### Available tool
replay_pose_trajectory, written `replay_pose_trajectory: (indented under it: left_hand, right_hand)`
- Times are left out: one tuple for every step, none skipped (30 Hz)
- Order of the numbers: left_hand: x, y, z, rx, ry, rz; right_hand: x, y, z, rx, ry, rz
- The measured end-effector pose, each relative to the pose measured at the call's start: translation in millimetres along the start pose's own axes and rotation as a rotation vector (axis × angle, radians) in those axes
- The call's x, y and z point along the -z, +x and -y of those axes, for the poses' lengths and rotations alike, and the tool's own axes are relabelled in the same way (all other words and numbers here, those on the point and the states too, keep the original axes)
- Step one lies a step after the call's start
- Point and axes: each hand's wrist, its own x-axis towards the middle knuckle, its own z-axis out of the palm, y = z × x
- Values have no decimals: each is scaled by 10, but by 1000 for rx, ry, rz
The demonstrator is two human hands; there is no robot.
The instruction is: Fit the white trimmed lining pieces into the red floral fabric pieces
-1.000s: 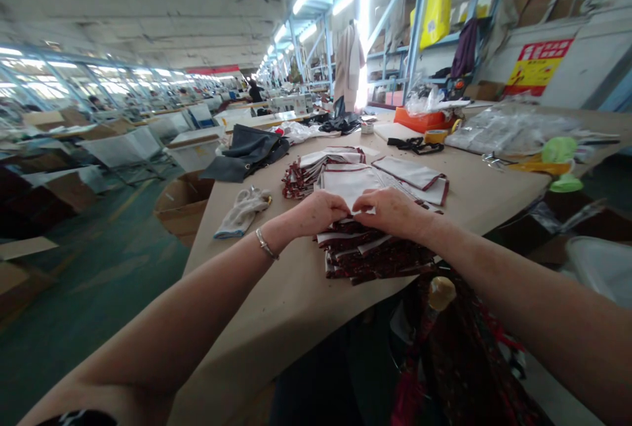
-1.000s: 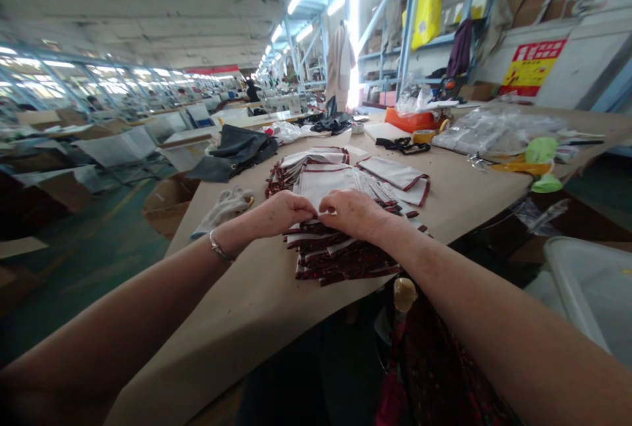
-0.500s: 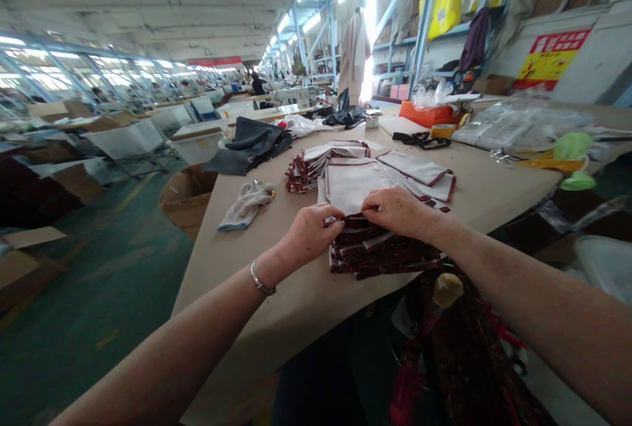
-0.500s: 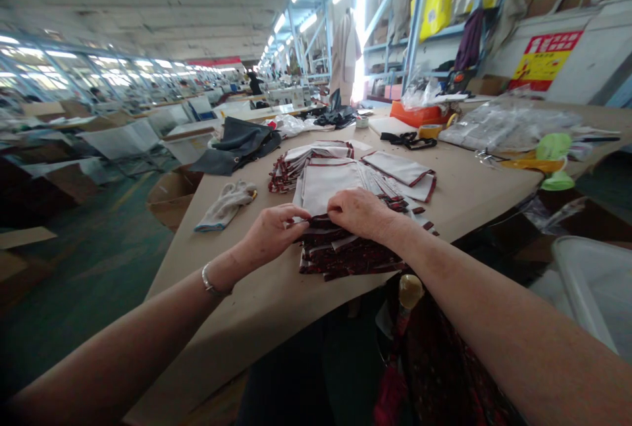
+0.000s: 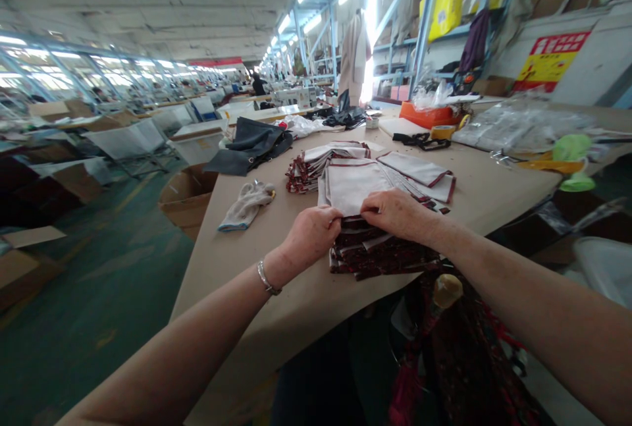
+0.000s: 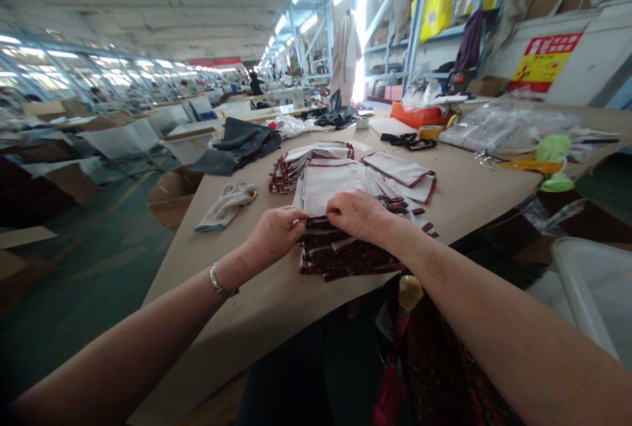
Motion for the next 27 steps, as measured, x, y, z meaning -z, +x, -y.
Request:
replay_pose_trajectory:
  left_hand:
    - [-3,8,2,3,8,12]
    - [-3,14,-1,13,18,20]
    - [1,19,-8,30,26,24]
    - [10,23,-19,49,30,20]
    - [21,27,-33,64,29,12]
    - [34,31,-48,74,20,0]
    - [49,37,-63,79,6,-16]
    - [64,44,-77,80,-8,-33]
    - [80,51,-89,79,-17,-50]
    - [95,58,-99,79,-15,-63]
    - [110,62,-107,78,-3,-72]
    - [124,64,-115,73,14,-78]
    - [139,61,-123,65,31,-77]
    - [154,52,-131,57,44,-72]
    - [169,37,-140,52,51,-67]
    - [187,16,-147,49,55,-63]
    - [205,-10,-153,50,61,-62]
    - [223,-40,-155,55,77,-66]
    - [239,-73,-152,63,105,-76]
    - [250,-104,-144,70,139,-89]
    - [254,-134,-133,76,173,-98]
    - [248,-160,-120,85,197,-103]
    - [231,-182,-111,97,198,-103]
    - [203,-201,-110,114,163,-97]
    - [167,-218,-124,140,83,-88]
    - [126,-237,-157,184,-52,-88]
    - [86,-262,-212,249,-243,-105]
  right_hand:
    - [3,-6,6,6,7,9]
    - [9,-12,15,9,14,22]
    - [17,-16,28,9,23,32]
    - [28,-16,47,6,33,39]
    - [41,-11,70,-2,42,39]
    - [55,-2,100,-11,44,28]
    - [70,11,136,-15,36,13]
    - [83,27,177,-12,14,0]
    - [92,45,224,-6,-21,-8]
    - [97,63,273,0,-66,-14]
    - [96,79,324,7,-113,-21]
    - [90,93,371,17,-160,-26]
    - [79,103,411,31,-207,-32]
    - [64,108,440,51,-253,-40]
    - [48,108,453,75,-297,-45]
    - [35,102,447,91,-336,-44]
    - [28,90,423,89,-370,-44]
    - [30,71,380,66,-398,-45]
    - [45,45,324,18,-419,-52]
    - [74,9,263,-48,-433,-62]
    - [114,-38,205,-122,-438,-75]
    - [162,-96,160,-194,-432,-91]
    - [212,-167,135,-258,-409,-109]
    - [256,-252,134,-303,-365,-134]
    - [286,-352,159,-321,-306,-169]
    - [294,-465,206,-311,-240,-206]
    - [273,-591,269,-282,-177,-237]
